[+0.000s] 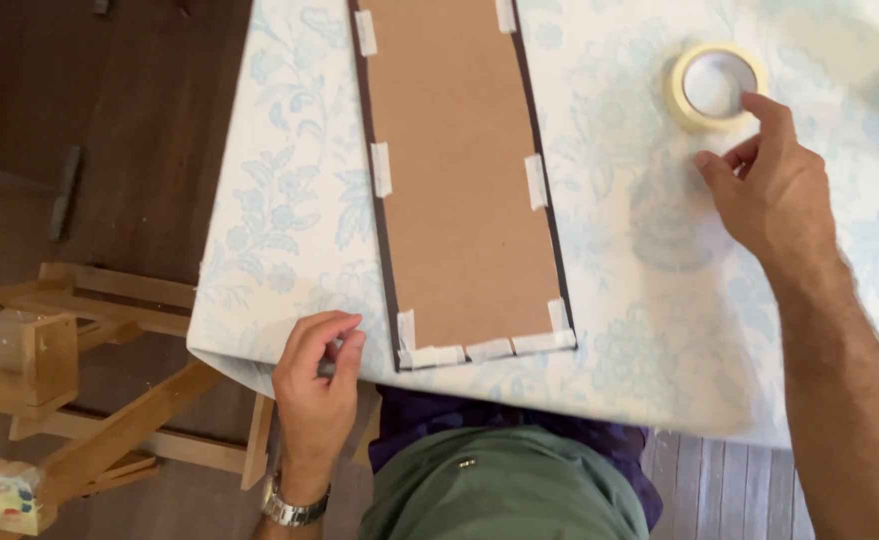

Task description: Applying small pieces of masking tape to the edges of wooden boards to secure a backing or surface.

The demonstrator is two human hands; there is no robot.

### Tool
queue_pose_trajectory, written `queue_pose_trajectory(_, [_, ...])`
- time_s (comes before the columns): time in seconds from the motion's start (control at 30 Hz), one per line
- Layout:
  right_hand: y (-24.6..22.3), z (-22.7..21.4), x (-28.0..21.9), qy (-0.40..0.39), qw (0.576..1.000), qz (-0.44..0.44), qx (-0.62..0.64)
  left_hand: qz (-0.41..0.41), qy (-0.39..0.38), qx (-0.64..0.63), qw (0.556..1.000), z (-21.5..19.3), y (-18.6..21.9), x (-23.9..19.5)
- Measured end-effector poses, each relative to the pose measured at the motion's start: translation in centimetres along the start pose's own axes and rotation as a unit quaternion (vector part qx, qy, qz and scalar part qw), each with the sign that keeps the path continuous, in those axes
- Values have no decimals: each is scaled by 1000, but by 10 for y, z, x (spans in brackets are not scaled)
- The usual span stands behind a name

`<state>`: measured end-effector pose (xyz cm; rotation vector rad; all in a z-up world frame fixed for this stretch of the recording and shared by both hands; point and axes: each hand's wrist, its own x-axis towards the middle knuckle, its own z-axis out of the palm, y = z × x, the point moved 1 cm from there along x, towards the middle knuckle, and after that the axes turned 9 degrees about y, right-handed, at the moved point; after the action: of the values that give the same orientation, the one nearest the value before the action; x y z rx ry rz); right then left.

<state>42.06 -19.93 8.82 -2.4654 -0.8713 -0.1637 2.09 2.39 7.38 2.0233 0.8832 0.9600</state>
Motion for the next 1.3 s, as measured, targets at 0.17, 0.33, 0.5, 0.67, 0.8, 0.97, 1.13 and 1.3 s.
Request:
queue_pose_trajectory(0.17, [49, 43, 24, 22, 992, 40, -122, -2, 30, 17, 999, 14, -3, 23])
queue_pose_trajectory(0.33, [81, 56, 17, 110, 980, 70, -151, -75, -4, 39, 996, 12, 0, 22])
queue_pose_trajectory(0.5, [154, 70, 18, 206, 959, 94, -170, -231, -83, 27, 969, 5, 2, 40])
queue_pose_trajectory(0.67, [16, 40, 3, 49, 987, 152, -6, -321, -104, -120, 934, 15, 6, 56])
queue_pose_trajectory(0.8, [-125, 17, -10, -182, 958, 204, 89, -276, -130, -177, 936, 24, 16, 62])
queue_pose_trajectory(0.97, [-159, 7, -13, -204, 909, 317, 176, -367, -92, -268, 886, 35, 14, 71])
queue_pose_trajectory(1.13, [-134, 25, -17, -190, 912, 288, 221, -468, -13, -439, 767, 35, -2, 85])
queue_pose_trajectory(1.3, [-120, 32, -17, -196, 898, 299, 257, -432, -83, -408, 800, 57, 4, 95])
